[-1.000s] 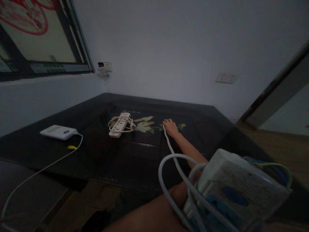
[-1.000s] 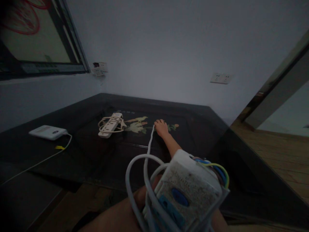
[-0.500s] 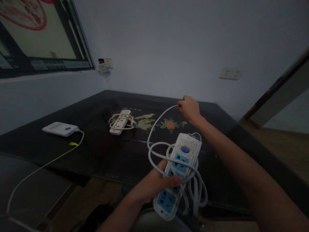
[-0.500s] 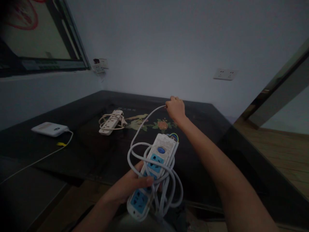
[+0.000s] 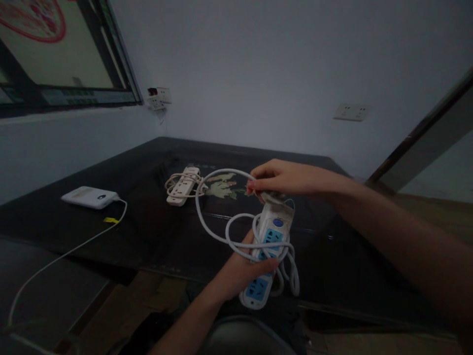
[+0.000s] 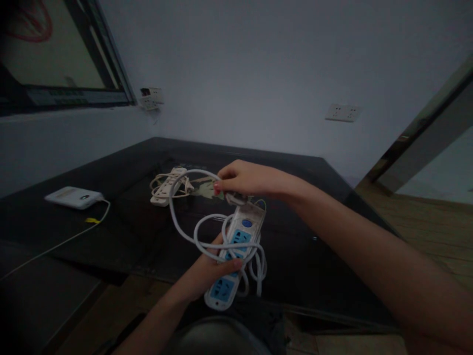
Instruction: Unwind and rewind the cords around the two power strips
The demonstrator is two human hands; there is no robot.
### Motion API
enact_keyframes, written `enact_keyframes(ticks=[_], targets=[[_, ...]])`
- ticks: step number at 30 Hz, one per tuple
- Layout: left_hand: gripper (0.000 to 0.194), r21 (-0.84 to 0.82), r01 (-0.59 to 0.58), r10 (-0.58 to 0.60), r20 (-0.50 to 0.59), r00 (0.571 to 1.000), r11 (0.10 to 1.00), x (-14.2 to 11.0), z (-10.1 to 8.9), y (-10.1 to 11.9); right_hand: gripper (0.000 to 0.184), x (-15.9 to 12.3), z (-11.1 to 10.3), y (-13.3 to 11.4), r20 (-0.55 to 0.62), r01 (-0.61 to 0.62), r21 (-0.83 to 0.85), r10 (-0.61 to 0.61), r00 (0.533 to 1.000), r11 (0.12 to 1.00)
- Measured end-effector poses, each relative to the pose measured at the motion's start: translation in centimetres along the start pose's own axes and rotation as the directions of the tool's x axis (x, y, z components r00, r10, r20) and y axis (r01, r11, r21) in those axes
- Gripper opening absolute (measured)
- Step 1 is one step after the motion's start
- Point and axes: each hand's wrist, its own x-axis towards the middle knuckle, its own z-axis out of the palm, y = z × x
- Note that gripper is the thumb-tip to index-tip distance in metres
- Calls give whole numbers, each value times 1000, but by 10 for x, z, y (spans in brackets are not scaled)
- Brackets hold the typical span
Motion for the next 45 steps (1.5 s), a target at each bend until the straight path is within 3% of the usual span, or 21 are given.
enact_keyframes(ticks=[5, 16, 21, 24, 30, 37, 40, 45], targets=[[67, 48, -29, 29, -16, 999, 998, 1, 0, 1, 19, 6, 16, 5, 129, 72, 28, -75, 989, 997], [60, 153, -66, 65, 14, 998, 986, 0, 0, 7, 20, 5, 15, 13, 281, 184, -112, -146, 949, 977], [73, 147, -45, 32, 83, 996, 988, -2, -3, 2, 23, 6, 13, 20, 471, 165, -4, -144, 870, 986], [73, 104, -25, 11, 134, 991, 994, -2, -6, -2, 24, 5, 13, 24, 521, 135, 95, -164, 838, 986], [55, 86, 44, -56, 142, 988, 995, 4, -12, -3, 21, 3, 17, 23, 539, 119, 107, -158, 827, 987], [84, 114, 56, -91, 325, 941, 992, -2, -36, 3, 18, 5, 19, 31, 521, 122, 165, -192, 832, 979], [88, 88, 88, -107, 251, 962, 992, -11, -44, 0, 15, 3, 20, 34, 468, 161, 179, -228, 854, 971], [77, 99, 69, -81, 125, 989, 993, -18, -41, -5, 10, 2, 24, 33, 409, 203, 186, -264, 873, 961]])
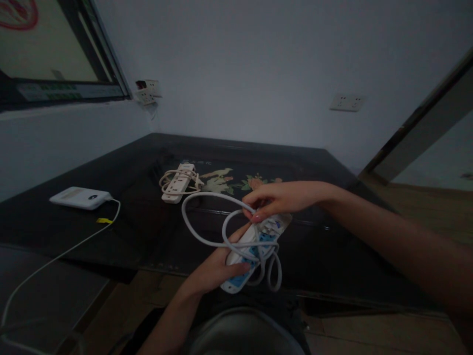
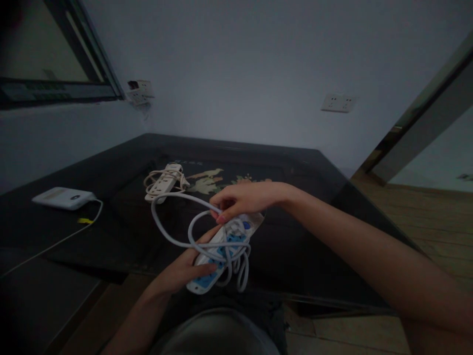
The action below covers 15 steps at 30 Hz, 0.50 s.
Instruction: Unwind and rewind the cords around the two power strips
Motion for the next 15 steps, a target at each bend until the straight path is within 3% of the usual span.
enact_keyframes(ticks=[8, 15], targets=[[56, 99, 55, -54, -21, 998, 994, 2, 8, 3, 6, 10, 13, -13, -66, -17, -54, 13, 998, 998], [33, 267, 35, -40, 13, 999, 963, 7, 10, 3, 11, 17, 22, -28, -155, -73, 90, 86, 984, 993]])
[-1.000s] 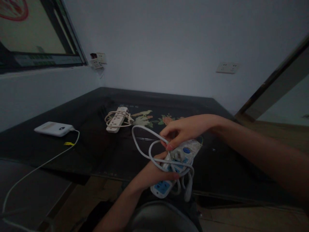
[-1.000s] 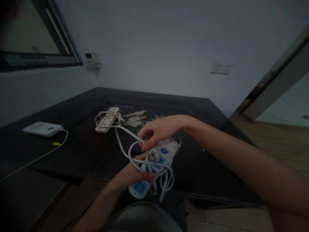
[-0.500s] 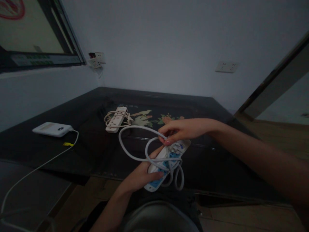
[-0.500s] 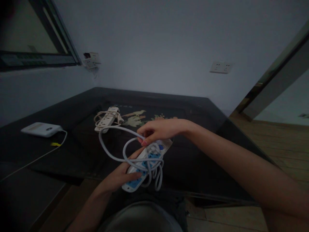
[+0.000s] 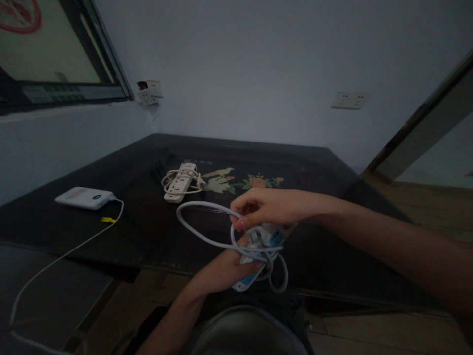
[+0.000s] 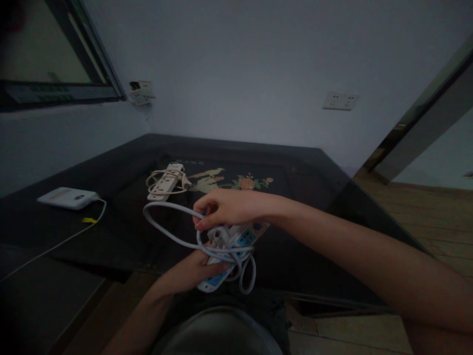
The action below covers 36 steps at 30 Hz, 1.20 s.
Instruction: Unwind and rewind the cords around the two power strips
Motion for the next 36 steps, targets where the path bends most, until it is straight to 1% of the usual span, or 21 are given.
enact_keyframes(ticks=[2, 4, 5, 7, 8, 10, 12, 13, 14, 15, 17, 20, 22, 24, 26, 28, 30, 33, 36], targets=[[32, 22, -23, 23, 11, 1000, 999, 2, 2, -1, 13, 3, 0, -1, -5, -23, 43, 23, 1000, 999], [29, 33, -30, 29, 23, 999, 999, 4, 5, -4, 13, 5, -1, -1, 17, -44, 68, 43, 999, 997], [29, 27, -31, 31, 20, 999, 999, 5, 7, -6, 14, 6, -2, 0, 35, -54, 68, 51, 998, 996], [33, -1, -47, 47, -23, 999, 999, 6, 8, -9, 15, 7, -4, 4, 46, -50, 44, 48, 998, 998], [39, -21, -53, 52, -49, 997, 998, 6, 8, -11, 14, 6, -6, 7, 27, -30, 22, 29, 999, 999], [60, -51, -46, 42, -71, 997, 998, 5, 7, -11, 12, 3, -9, 12, -33, 29, -21, -30, 999, 999], [84, -85, -8, 5, -39, 999, 996, 4, 5, -11, 9, -2, -10, 15, -83, 66, -41, -69, 994, 997], [91, -115, 7, -9, -18, 1000, 993, 4, 5, -10, 8, -4, -10, 16, -101, 70, -37, -73, 992, 997], [93, -150, 9, -10, -7, 1000, 989, 4, 5, -9, 8, -5, -8, 17, -115, 69, -22, -71, 991, 997], [90, -187, 2, -4, -10, 1000, 982, 3, 5, -8, 8, -6, -6, 17, -129, 66, 2, -65, 990, 998], [77, -229, -27, 14, -61, 998, 973, 4, 7, -5, 7, -5, 0, 16, -155, 69, 53, -60, 986, 996], [60, -146, -35, 6, -197, 980, 989, 4, 11, -2, 8, 0, 7, 13, -179, 83, 74, -68, 982, 994], [53, -115, -43, 13, -254, 967, 992, 4, 12, -2, 8, 3, 8, 12, -182, 92, 63, -79, 980, 994], [50, -163, -63, 17, -268, 963, 985, 4, 12, -5, 9, 2, 6, 12, -190, 101, 85, -84, 978, 991], [51, -230, -72, 10, -259, 966, 971, 4, 11, -7, 10, -2, 2, 12, -213, 100, 130, -71, 975, 986], [54, -265, -74, 4, -257, 966, 961, 4, 10, -8, 10, -8, -2, 12, -239, 93, 137, -59, 969, 986], [57, -275, -81, 10, -250, 968, 958, 4, 11, -7, 11, -12, -4, 12, -254, 99, 61, -81, 964, 993], [58, -262, -91, 29, -231, 972, 961, 5, 11, -4, 13, -14, -2, 12, -263, 120, -150, -156, 952, 981], [56, -217, -122, 71, -228, 971, 968, 4, 10, -2, 12, -12, 1, 10, -280, 87, -298, -174, 944, 951]])
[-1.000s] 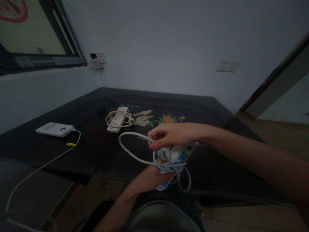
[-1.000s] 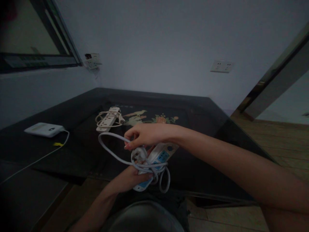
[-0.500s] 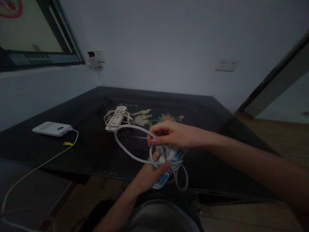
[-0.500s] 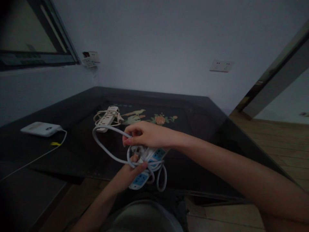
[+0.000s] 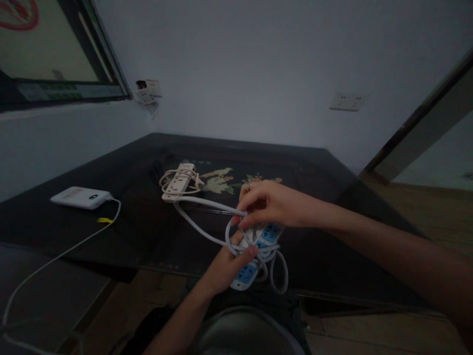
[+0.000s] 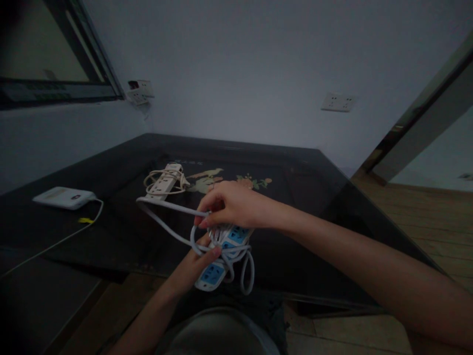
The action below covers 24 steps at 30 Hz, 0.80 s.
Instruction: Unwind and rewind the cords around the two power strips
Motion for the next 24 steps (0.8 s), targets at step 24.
enact_keyframes(ticks=[24], targets=[[38, 249, -132, 137, -4, 990, 959, -11, 5, 19, 33, 0, -13, -18, 261, -1, -183, 49, 964, 983]])
